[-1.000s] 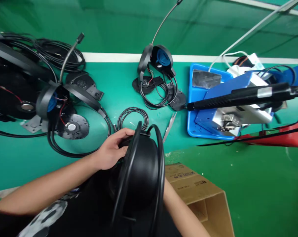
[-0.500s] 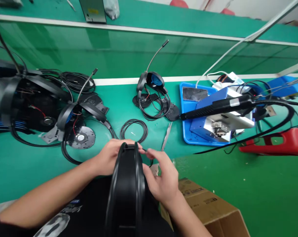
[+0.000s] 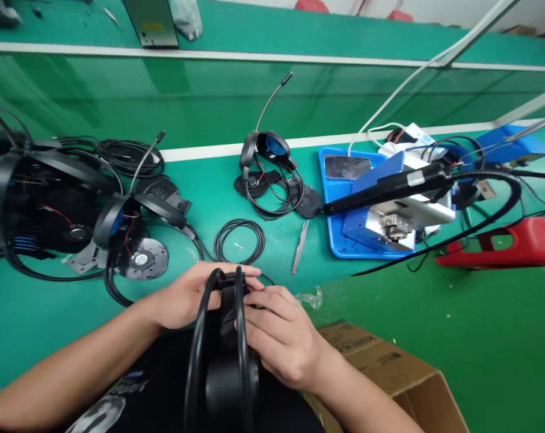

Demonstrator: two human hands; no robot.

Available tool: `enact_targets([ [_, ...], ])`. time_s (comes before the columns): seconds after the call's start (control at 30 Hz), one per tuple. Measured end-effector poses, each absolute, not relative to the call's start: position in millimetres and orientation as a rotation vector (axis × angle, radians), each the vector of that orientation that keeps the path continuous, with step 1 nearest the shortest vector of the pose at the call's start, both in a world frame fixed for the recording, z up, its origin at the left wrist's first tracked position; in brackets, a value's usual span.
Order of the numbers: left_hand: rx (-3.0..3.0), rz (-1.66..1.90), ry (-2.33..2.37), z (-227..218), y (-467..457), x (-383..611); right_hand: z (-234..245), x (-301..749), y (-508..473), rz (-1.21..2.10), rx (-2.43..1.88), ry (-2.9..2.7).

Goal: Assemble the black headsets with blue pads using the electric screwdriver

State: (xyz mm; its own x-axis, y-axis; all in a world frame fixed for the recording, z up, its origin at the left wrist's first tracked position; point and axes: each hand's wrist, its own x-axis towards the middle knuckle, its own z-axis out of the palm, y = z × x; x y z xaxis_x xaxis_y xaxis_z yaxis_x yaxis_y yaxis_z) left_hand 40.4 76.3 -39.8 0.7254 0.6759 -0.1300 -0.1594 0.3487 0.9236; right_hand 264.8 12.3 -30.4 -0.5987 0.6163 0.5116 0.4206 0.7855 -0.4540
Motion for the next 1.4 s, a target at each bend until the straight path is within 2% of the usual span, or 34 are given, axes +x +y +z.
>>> enact_targets([
  [0.13, 1.032, 0.537, 0.583, -44.3, 79.5, 43.6, -28.6, 264.3, 16.1, 0.338, -0.792, -2.392],
  [0.2, 1.081, 0.549, 0.691, -48.4, 79.6, 48.9, -27.4, 267.2, 21.1, 0.468, -0.797, -2.351],
  [0.33, 1.230, 0.584, 0.757, -53.1, 82.0, 55.1, -22.4, 276.3, 39.2, 0.956, -0.930, -2.073],
  [0.47, 1.415, 0.555, 0.784, -53.2, 85.8, 55.1, -20.2, 273.0, 60.8, 1.076, -1.324, -1.742],
  [0.57, 1.500, 0.521, 0.819, -54.7, 86.0, 55.6, -23.9, 264.6, 70.5, 1.159, -1.311, -1.709],
  [0.73, 1.384, 0.467, 0.775, -61.3, 84.7, 57.3, -31.4, 260.8, 72.9, 1.017, -1.352, -1.622],
  [0.93, 1.302, 0.431, 0.755, -71.1, 88.1, 59.2, -31.9, 261.8, 71.9, 0.844, -1.414, -1.796],
  [1.23, 1.055, 0.387, 0.675, -83.6, 90.2, 63.0, -46.8, 254.2, 75.8, 0.949, -1.661, -1.557],
  [1.4, 0.789, 0.370, 0.671, -88.3, 88.1, 62.5, -50.9, 250.5, 87.7, 1.037, -1.651, -1.468],
])
